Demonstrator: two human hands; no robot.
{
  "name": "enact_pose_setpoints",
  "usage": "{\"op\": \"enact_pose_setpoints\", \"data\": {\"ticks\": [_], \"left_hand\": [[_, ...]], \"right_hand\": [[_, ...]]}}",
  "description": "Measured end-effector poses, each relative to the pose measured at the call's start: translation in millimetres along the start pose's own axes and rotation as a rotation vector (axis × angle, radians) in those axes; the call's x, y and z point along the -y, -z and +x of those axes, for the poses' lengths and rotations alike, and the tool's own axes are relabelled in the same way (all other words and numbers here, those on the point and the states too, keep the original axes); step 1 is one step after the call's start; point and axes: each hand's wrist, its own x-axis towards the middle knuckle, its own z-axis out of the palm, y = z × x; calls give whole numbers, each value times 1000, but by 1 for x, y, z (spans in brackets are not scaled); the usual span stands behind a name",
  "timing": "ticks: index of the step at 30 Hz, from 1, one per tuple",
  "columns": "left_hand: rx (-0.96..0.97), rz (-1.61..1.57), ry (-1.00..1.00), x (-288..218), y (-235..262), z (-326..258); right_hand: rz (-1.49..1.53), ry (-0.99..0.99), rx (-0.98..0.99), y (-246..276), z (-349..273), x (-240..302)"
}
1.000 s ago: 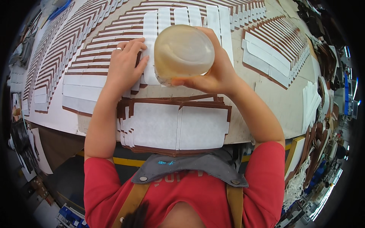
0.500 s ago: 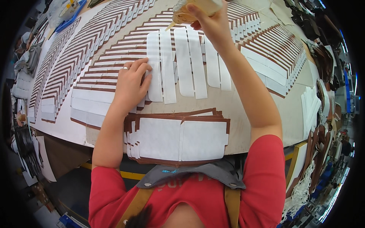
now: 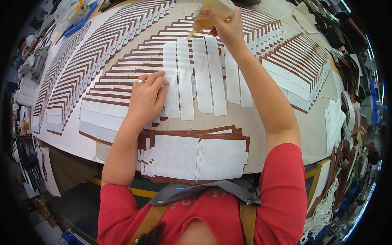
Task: The person applies glue from a squeeze bottle onto white rectangular paper strips and then presses them onto brown backing sheets. They repeat this process, picking up new strips and backing sheets, applying adhesive, and stacking the finished units on the table.
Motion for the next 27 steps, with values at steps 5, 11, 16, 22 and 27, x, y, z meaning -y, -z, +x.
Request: {"op": "enact_pose_setpoints", "data": {"ticks": [5, 11, 16, 22, 27], "left_hand": [[-3, -10, -5, -1, 1, 1], [-24, -13, -14, 1, -1, 0], [-24, -9, -3, 0, -1, 1], [-42, 3, -11, 1, -3, 0], [-44, 6, 3, 0, -3, 0]], "right_hand": [[57, -99, 8, 7, -11, 4], [122, -165, 116, 18, -42, 16], [134, -235, 138, 22, -77, 32], [139, -298, 151, 30, -114, 41], [167, -381, 161, 34, -138, 49]]}}
